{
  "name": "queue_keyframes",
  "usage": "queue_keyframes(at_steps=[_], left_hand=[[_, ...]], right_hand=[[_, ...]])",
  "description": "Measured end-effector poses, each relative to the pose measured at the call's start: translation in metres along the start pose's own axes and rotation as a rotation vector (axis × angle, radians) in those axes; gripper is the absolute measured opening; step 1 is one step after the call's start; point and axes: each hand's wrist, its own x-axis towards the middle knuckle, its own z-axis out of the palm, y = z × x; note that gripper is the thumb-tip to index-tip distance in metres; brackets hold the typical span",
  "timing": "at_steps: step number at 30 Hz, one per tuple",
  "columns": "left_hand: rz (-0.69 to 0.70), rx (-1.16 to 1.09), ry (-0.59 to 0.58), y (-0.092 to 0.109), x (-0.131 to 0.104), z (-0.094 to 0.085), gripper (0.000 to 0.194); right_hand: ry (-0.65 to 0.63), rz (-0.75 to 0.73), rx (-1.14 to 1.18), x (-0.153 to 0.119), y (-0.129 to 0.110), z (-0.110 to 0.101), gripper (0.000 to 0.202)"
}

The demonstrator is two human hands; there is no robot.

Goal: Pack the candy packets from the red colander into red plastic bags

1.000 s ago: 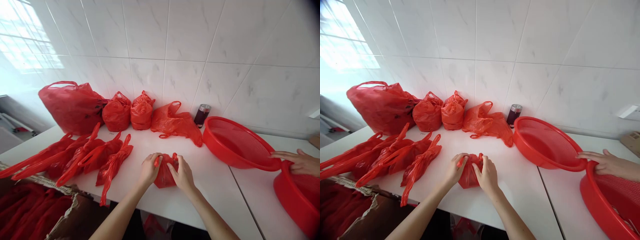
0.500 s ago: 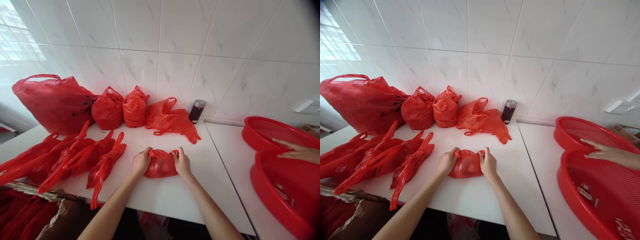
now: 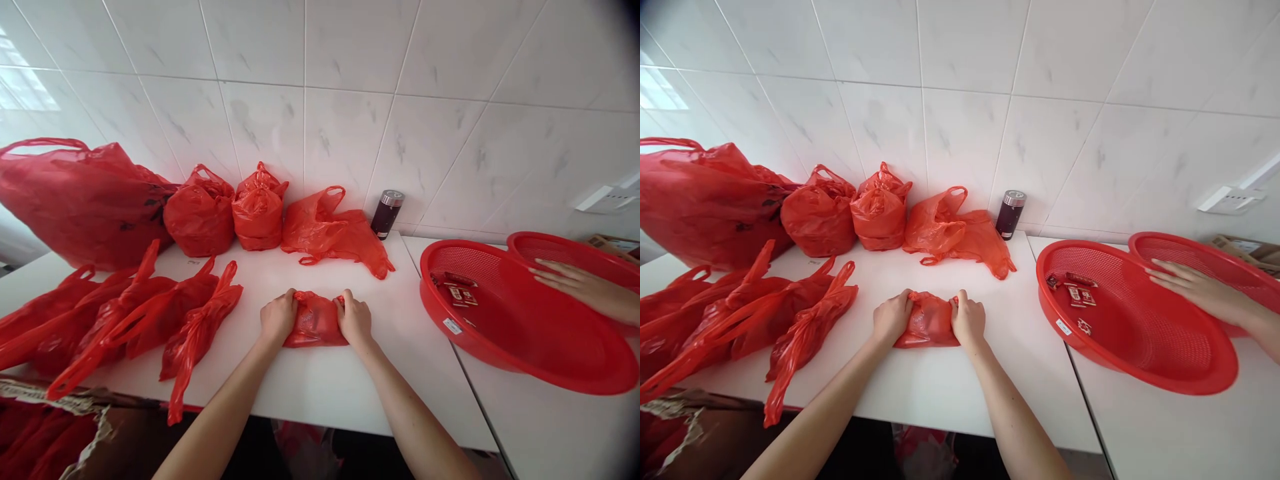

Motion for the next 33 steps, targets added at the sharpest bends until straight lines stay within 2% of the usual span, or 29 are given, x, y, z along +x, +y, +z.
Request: queue_keyframes(at_steps=[4, 9, 14, 16, 19, 21, 22, 23, 25, 27, 28, 30, 33], left_hand=[[-0.033, -0.050, 0.032, -0.001, -0.001, -0.001, 0.033], [-0.106, -0.178, 0.085, -0.009, -0.009, -0.001, 0.033], [-0.132, -0.401, 0.148, -0.022, -0.016, 0.003, 0.046], [-0.130, -0.468, 0.208, -0.026, -0.015, -0.004, 0.044], [-0.110, -0.504, 0.392, -0.022, -0.015, -0.026, 0.029], [0.020, -0.451, 0.517, -0.007, -0.017, -0.040, 0.029], [0.136, -0.398, 0.524, 0.004, -0.018, -0.045, 0.028], [0.264, -0.332, 0.469, 0.015, -0.019, -0.047, 0.026], [0.459, -0.202, 0.227, 0.037, -0.019, -0.046, 0.022], [0.493, -0.140, -0.003, 0.051, -0.017, -0.042, 0.017], [0.473, -0.134, -0.059, 0.053, -0.015, -0.041, 0.014], [0.422, -0.157, -0.084, 0.051, -0.011, -0.044, 0.013], [0.353, -0.236, -0.098, 0.034, -0.011, -0.063, 0.015]], right_hand=[[0.061, 0.083, 0.016, -0.001, 0.005, 0.002, 0.011], [0.183, 0.196, 0.109, -0.002, 0.009, 0.001, 0.018], [0.248, 0.192, 0.262, -0.005, 0.010, -0.005, 0.021], [0.290, 0.179, 0.411, -0.006, 0.010, -0.007, 0.023], [0.348, 0.151, 0.635, -0.007, 0.009, -0.010, 0.026], [0.358, 0.121, 0.679, -0.007, 0.008, -0.011, 0.028], [0.362, 0.108, 0.686, -0.007, 0.008, -0.011, 0.029], [0.364, 0.098, 0.694, -0.007, 0.008, -0.011, 0.030], [0.369, 0.094, 0.719, -0.009, 0.008, -0.011, 0.031], [0.374, 0.121, 0.744, -0.011, 0.009, -0.013, 0.031], [0.374, 0.142, 0.749, -0.013, 0.010, -0.015, 0.031], [0.355, 0.189, 0.775, -0.015, 0.011, -0.017, 0.031], [0.282, 0.230, 0.889, -0.015, 0.014, -0.020, 0.033]])
